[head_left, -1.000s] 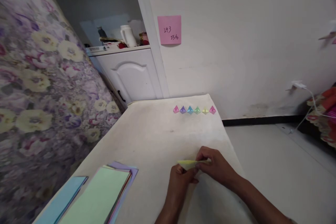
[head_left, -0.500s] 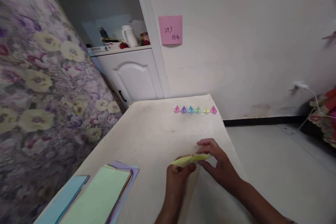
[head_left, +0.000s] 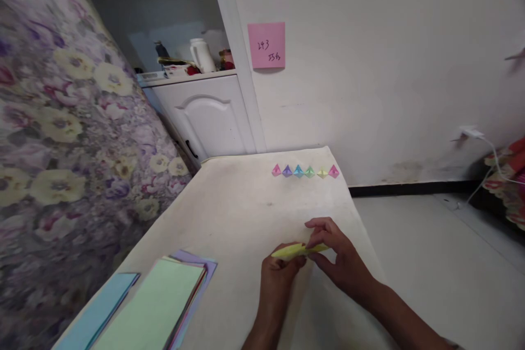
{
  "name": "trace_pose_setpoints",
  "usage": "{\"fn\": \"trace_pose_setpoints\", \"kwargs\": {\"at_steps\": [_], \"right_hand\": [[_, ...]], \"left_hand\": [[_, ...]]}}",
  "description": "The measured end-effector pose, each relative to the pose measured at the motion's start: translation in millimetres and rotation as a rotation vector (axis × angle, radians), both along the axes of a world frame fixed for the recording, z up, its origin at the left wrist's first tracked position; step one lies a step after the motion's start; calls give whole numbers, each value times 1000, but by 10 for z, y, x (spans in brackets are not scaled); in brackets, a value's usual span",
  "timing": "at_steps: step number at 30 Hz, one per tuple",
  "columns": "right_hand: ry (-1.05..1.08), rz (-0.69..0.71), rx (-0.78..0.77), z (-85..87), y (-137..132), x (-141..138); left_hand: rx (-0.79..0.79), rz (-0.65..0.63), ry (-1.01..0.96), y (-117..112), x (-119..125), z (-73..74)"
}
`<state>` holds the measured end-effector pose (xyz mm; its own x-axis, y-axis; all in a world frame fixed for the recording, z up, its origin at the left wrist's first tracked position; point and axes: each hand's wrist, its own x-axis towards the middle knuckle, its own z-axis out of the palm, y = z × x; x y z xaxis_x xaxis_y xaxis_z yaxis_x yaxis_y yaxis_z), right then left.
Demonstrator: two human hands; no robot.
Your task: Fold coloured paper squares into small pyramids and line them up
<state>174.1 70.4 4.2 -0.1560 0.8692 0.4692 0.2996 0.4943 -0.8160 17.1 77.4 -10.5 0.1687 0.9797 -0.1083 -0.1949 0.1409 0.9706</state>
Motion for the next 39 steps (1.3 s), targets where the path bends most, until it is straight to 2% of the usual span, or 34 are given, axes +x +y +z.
{"fn": "trace_pose_setpoints", "kwargs": {"at_steps": [9,17,25,31,39], "right_hand": [[-22,20,-53,24,-2,-24],[-143,-19,4,-100,41,4],[-207,-40,26,-156,62,22],[-265,-37,-31,-170,73,28],[-282,-36,-98,-160,82,49]], "left_hand": [[35,42,107,-1,-12,36],[49,28,47,-9,18,21],[40,-14,73,2,23,-88],[20,-53,72,13,31,-128],[-58,-100,-22,21,36,-212]]}}
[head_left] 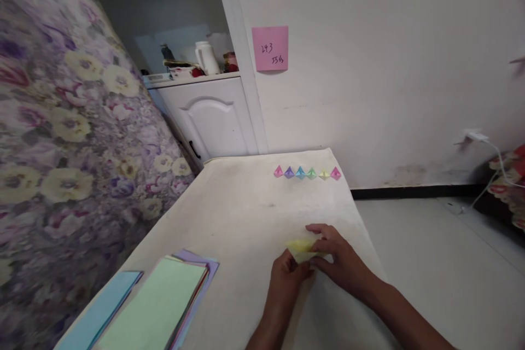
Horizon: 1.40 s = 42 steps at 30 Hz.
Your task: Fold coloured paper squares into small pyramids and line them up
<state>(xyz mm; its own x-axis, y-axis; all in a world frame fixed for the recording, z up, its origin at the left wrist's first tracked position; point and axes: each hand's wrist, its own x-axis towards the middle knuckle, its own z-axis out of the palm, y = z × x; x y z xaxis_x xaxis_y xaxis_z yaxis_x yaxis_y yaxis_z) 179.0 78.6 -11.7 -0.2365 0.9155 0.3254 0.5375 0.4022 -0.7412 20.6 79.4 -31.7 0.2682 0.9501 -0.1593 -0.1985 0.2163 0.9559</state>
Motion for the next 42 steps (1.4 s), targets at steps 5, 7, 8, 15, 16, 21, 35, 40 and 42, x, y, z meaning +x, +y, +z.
{"fn": "trace_pose_setpoints", "kwargs": {"at_steps": [5,7,8,15,16,21,35,40,42], "right_hand": [[-77,25,-42,-72,1,24],[-91,37,-61,-92,0,32],[-89,38,-63,-95,1,35],[-15,70,-96,-50,7,30],[-6,70,-107,-53,5,25],[20,68,-106,-87,-5,9],[-92,-26,217,-58,-46,-59],[-71,-55,276,-108,-50,-84],[-70,-59,277,-90,-59,-90]], "left_hand": [[12,-61,-62,7,0,28],[-10,-67,-81,1,4,49],[-28,-70,-95,-5,6,60],[-185,-144,-104,-64,1,76],[-199,-136,-98,-67,1,71],[-176,-87,-212,-63,28,54],[-206,-57,-434,-52,39,132],[-221,-6,-421,-26,34,83],[-202,10,-418,-17,25,47]]}}
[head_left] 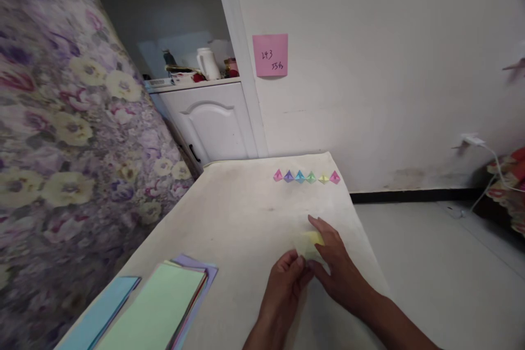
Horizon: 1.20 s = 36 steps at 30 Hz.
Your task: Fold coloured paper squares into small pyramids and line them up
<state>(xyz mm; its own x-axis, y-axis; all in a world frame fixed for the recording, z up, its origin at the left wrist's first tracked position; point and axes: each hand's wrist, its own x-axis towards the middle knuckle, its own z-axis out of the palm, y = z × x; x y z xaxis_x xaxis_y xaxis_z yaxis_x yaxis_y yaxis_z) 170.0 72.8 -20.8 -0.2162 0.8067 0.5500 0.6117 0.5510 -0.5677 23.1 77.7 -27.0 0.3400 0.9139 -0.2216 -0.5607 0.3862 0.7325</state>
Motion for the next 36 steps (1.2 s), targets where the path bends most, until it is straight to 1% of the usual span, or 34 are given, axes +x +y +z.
{"fn": "trace_pose_setpoints", "kwargs": {"at_steps": [5,9,10,12,13,15,17,20,22,27,33,36], "right_hand": [[63,17,-73,86,-36,-36],[263,-20,-150,127,-33,-50],[329,-42,-190,125,-19,-45],[465,-58,-320,104,24,-26],[531,-37,-404,87,49,-16],[649,61,-549,50,91,1],[739,128,-616,25,112,10],[818,126,-626,13,114,13],[828,128,-637,10,110,12],[790,176,-673,-10,114,2],[890,195,-693,0,114,12],[915,180,-690,15,124,21]], "left_hand": [[16,30,44,16,-14,-50],[-28,73,66,30,-21,-58],[-33,78,73,32,-23,-61],[-25,78,92,27,-26,-68],[-15,77,103,21,-24,-73],[7,79,133,2,-14,-83],[21,66,183,-23,6,-85],[41,11,272,-54,38,-59],[61,-9,305,-62,48,-31],[95,37,298,-48,27,12],[97,81,347,-48,-1,17],[107,91,368,-48,-13,33]]}}
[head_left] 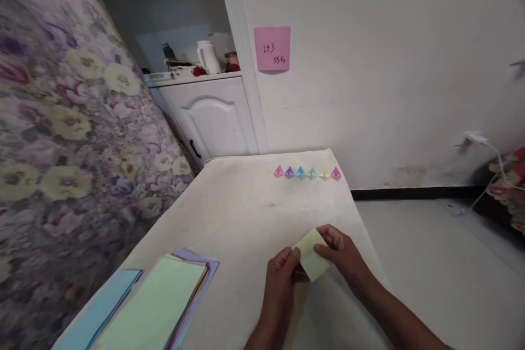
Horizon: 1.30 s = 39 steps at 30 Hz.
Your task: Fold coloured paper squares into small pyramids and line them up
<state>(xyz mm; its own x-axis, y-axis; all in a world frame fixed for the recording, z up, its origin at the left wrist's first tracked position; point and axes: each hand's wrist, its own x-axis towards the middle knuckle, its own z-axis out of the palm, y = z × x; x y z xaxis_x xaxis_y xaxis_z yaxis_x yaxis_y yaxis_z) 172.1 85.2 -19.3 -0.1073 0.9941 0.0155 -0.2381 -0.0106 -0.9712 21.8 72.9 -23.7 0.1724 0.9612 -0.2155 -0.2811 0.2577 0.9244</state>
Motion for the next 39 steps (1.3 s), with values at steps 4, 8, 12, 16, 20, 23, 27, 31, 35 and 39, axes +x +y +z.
{"fn": "trace_pose_setpoints", "kwargs": {"at_steps": [4,8,12,16,20,23,27,31,35,39], "right_hand": [[-10,-33,0,22,-2,-15],[-61,-45,10,12,-24,-47],[-111,-68,13,-13,-19,-34],[-112,-122,1,16,5,27],[-85,-105,-37,51,9,52],[-70,25,-79,36,-2,11],[-10,119,-45,-14,-17,-64],[76,124,-127,-18,-21,-81],[16,48,-64,21,-22,-85],[-60,-6,0,38,-37,-103]], "left_hand": [[2,24,-3,-11,3,28],[-27,-15,-5,-35,37,4],[-44,-55,30,-45,44,-22],[-51,-39,37,-53,-9,19],[-43,8,30,-48,-82,33],[-33,22,21,-34,-112,23],[-2,6,36,-22,-105,47],[19,-3,67,-21,-91,109],[41,7,102,-30,-85,133],[27,-8,112,-34,-61,88]]}}
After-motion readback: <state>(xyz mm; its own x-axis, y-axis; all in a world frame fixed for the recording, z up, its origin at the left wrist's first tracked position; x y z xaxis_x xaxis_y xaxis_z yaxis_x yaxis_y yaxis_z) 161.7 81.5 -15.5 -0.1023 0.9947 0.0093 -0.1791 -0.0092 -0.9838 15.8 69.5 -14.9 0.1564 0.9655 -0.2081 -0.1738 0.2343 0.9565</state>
